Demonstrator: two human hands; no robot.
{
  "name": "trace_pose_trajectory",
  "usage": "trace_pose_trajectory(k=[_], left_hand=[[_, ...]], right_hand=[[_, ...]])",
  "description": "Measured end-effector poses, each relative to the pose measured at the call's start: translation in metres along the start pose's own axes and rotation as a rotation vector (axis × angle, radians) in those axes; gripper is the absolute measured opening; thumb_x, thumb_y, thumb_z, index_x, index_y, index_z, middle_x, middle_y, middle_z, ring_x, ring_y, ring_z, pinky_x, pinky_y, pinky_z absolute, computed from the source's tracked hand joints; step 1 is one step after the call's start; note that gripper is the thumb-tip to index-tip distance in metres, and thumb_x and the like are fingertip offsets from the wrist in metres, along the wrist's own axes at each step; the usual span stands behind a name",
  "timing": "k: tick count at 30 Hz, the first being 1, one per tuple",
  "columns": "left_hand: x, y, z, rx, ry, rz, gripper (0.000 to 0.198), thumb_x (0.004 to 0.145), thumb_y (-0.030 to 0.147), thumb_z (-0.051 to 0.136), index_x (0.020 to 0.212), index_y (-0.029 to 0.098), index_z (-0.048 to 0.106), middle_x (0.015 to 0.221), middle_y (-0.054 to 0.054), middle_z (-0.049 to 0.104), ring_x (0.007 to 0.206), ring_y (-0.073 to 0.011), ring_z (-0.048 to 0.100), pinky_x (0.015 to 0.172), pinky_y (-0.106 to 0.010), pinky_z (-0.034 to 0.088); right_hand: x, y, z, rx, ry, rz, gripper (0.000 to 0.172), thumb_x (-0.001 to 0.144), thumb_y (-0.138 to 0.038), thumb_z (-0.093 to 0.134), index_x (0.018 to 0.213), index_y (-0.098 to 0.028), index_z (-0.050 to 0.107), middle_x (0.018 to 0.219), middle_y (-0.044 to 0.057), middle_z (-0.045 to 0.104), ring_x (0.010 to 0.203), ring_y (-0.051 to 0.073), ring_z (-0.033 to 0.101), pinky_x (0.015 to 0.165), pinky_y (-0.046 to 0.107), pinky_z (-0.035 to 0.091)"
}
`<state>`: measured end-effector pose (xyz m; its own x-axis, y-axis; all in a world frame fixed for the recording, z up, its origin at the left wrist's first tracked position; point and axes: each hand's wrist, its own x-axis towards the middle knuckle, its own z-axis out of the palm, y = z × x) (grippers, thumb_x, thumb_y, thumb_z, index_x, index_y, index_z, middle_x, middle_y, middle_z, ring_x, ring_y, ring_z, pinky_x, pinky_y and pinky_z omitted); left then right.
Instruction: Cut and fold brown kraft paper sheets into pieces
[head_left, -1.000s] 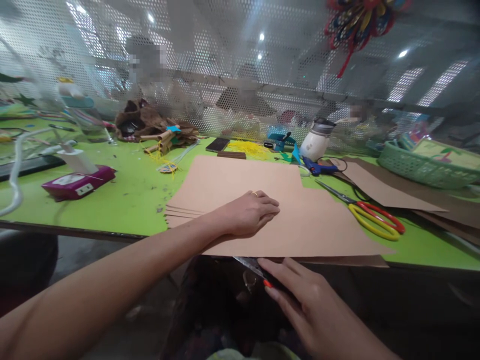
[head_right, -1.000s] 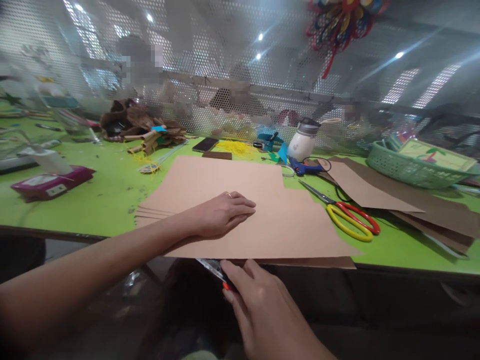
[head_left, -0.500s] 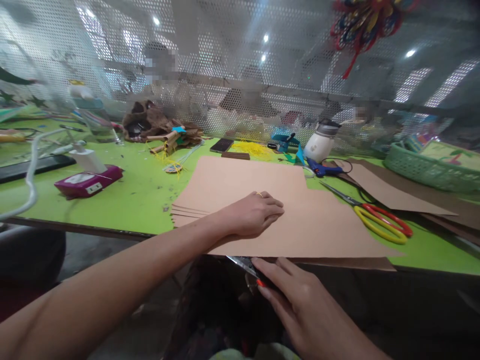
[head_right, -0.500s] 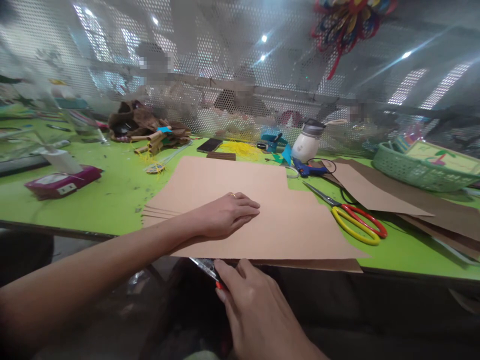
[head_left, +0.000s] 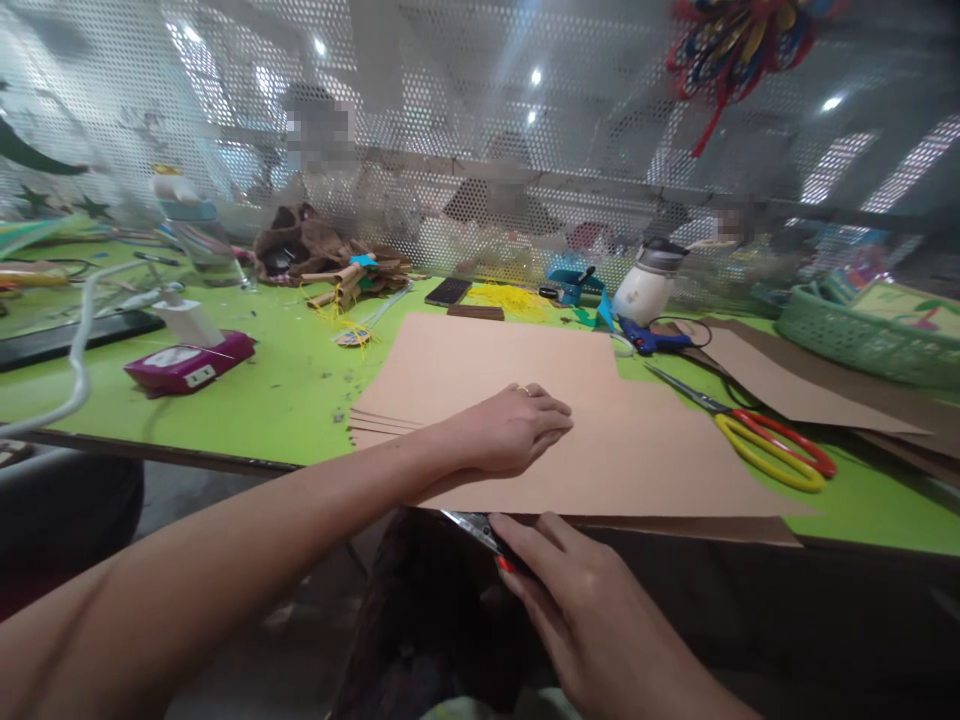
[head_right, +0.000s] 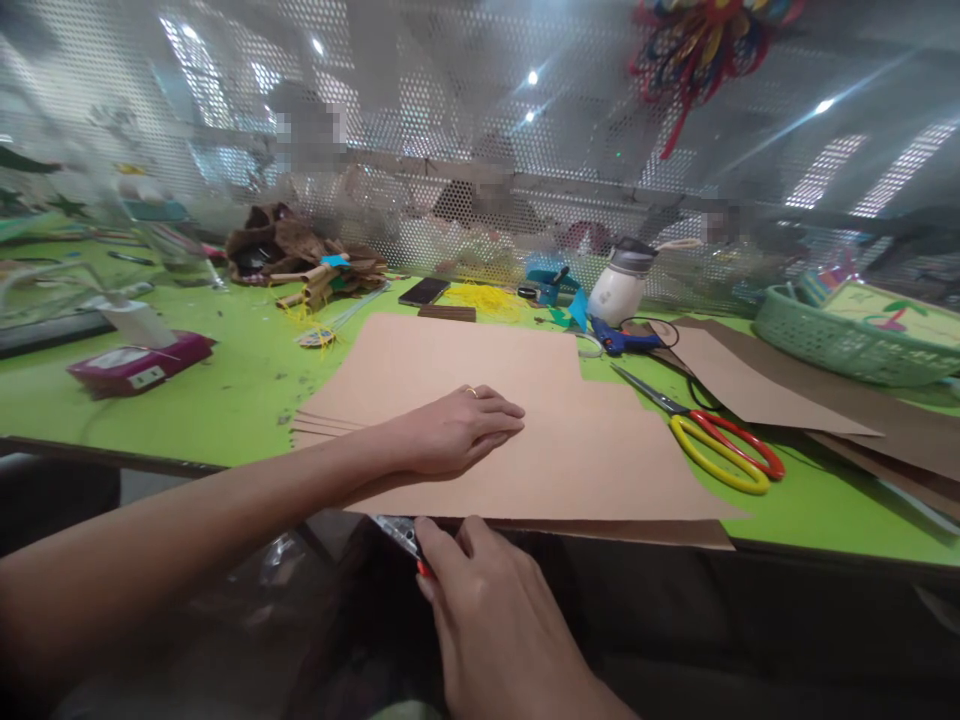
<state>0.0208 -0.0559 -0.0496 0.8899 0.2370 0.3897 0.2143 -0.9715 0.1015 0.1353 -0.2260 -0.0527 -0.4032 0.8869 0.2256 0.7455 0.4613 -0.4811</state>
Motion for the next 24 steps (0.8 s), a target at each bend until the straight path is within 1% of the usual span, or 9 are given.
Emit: trace_pose_trajectory(k=[7,13,20,24], left_hand=[[0.001,0.001,-0.002,0.001,-0.017,0.007,0.03,0.099,0.023,0.038,0.109,0.016,0.065,0.121,-0.01,0.066,0.111,-0.0237,0.056,0.093,-0.038,0.043],[0.001,-0.001,-0.001,-0.002,-0.009,0.018,0.03,0.099,0.024,0.038,0.11,0.014,0.065,0.122,-0.01,0.066,0.111,-0.0232,0.056,0.094,-0.037,0.043],[0.001,0.0,-0.002,0.008,-0.014,0.023,0.03,0.1,0.024,0.037,0.111,0.017,0.064,0.122,-0.01,0.066,0.112,-0.023,0.056,0.093,-0.038,0.043],[0.001,0.001,-0.006,0.027,-0.052,0.035,0.031,0.1,0.023,0.035,0.112,0.017,0.063,0.121,-0.01,0.066,0.111,-0.0221,0.056,0.093,-0.037,0.042]], right_hand=[[0.005,-0.007,0.005,-0.024,-0.082,0.028,0.044,0.093,-0.014,0.041,0.136,-0.017,0.05,0.098,0.014,0.062,0.091,0.026,0.063,0.078,0.039,0.053],[0.009,-0.013,0.008,0.008,-0.054,0.027,0.041,0.092,-0.014,0.044,0.132,-0.019,0.053,0.098,0.012,0.062,0.089,0.025,0.063,0.077,0.036,0.052],[0.011,-0.016,0.012,0.043,-0.089,0.06,0.044,0.091,-0.013,0.044,0.134,-0.017,0.052,0.1,0.014,0.062,0.091,0.026,0.063,0.079,0.039,0.051],[0.011,-0.014,0.014,0.038,-0.076,0.046,0.043,0.092,-0.015,0.043,0.134,-0.019,0.052,0.102,0.014,0.062,0.091,0.026,0.063,0.078,0.038,0.051]])
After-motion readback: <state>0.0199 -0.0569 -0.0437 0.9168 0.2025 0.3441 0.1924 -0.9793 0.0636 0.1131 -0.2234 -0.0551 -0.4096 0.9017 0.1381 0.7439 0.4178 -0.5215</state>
